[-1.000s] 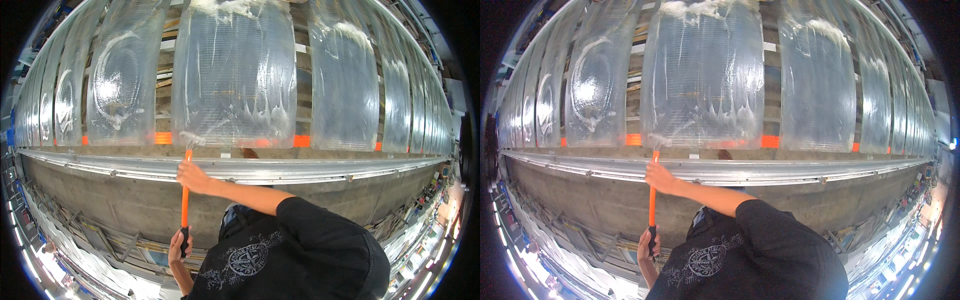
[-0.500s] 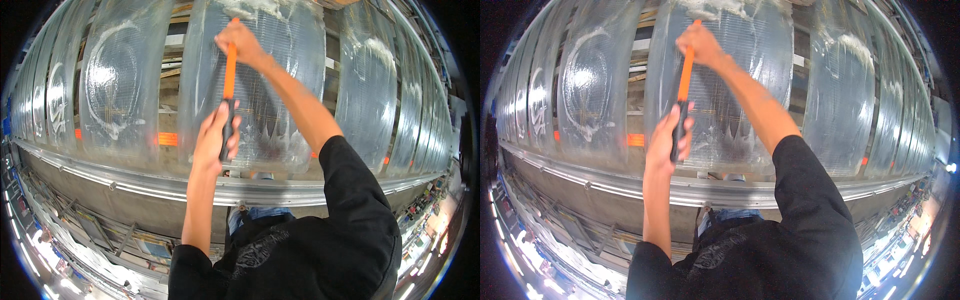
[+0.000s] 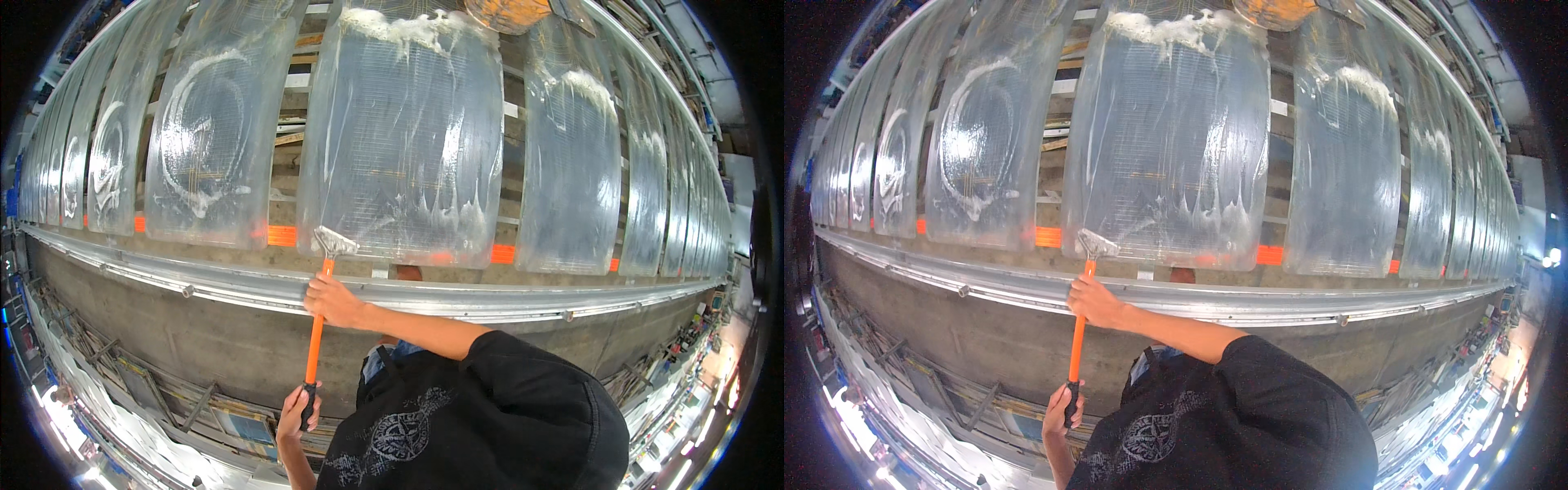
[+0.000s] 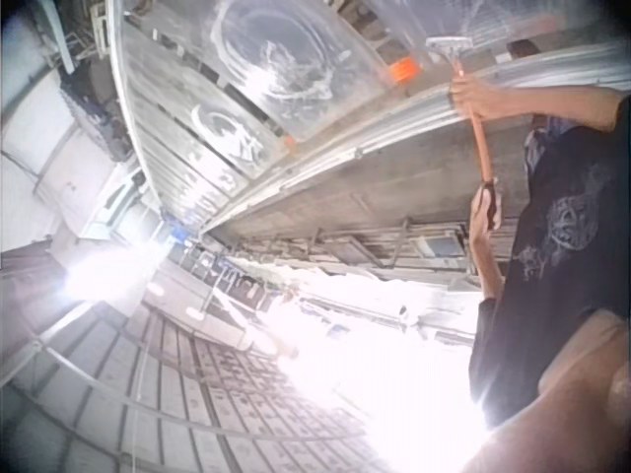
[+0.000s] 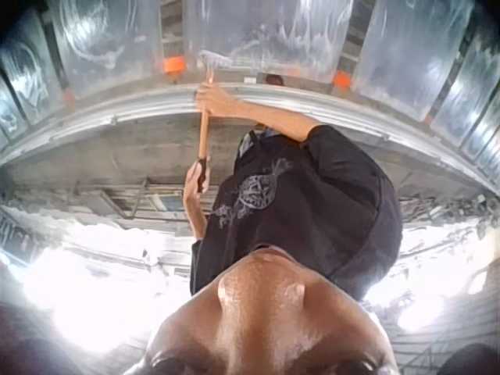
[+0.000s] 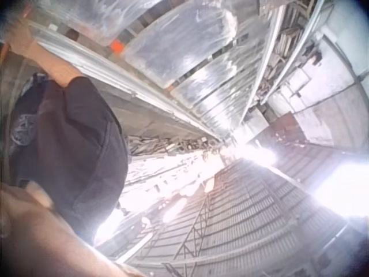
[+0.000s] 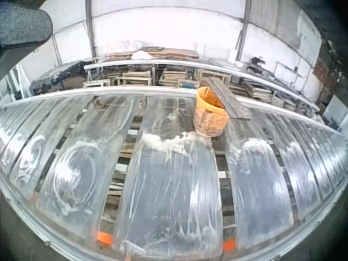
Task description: The person uses a long-handled squeegee to wipe soapy residue from a series of large, curved glass panels arranged on a rack. The person repeatedly pulls the squeegee across the panels to clear the soap, moving from one panel to the next along the rack.
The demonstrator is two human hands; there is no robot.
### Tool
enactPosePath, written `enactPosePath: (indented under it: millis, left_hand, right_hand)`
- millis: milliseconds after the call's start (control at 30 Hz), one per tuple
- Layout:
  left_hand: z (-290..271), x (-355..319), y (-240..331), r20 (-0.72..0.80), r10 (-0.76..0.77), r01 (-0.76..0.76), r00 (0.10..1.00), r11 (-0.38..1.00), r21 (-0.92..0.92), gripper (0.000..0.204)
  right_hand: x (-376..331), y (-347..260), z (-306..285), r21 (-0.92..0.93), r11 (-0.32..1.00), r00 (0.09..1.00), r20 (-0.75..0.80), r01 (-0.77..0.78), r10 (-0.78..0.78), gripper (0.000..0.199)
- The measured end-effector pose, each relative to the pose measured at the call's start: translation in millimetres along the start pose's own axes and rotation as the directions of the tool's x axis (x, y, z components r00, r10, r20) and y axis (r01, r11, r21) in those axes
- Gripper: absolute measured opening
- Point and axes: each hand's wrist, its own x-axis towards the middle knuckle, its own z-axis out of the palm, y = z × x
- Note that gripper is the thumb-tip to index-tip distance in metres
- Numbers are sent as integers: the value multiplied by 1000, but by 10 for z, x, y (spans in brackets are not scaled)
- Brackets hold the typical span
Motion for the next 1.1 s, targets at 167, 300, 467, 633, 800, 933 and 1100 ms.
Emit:
enactPosePath:
  millis: [167, 300, 467, 633, 800, 933, 1100]
  left_hand:
    - [428, 645, 516, 61, 7, -8, 998, 1000, 23, 46]
    - [1723, 1691, 1557, 87, 48, -51, 995, 998, 32, 49]
    - [3144, 2342, 2758, 150, 165, -173, 975, 984, 35, 46]
    - [3044, 2137, 2711, 185, 184, -186, 965, 983, -9, 30]
    - [1612, 1176, 1733, 212, 56, -73, 976, 995, 74, 29]
    - [395, 558, 866, 285, -6, -48, 958, 982, 183, 42]
    - [-743, 301, 311, 213, 374, -430, 903, 802, 415, 44]
  right_hand:
    - [211, 714, -473, -259, 965, 998, -60, -48, 33, 9]
    - [865, 2128, -1680, -320, 947, 903, -394, 39, -171, 31]
    - [1398, 3223, -3115, -318, 948, 954, -288, -10, -87, 28]
    - [1295, 3060, -2927, -392, 918, 863, -484, -66, -145, 34]
    - [738, 1531, -1891, -292, 940, 881, -472, -177, 19, 31]
    - [186, 606, -939, -292, 940, 967, -226, -179, 114, 18]
    - [672, -354, -207, -234, 964, 980, -179, -125, 83, 29]
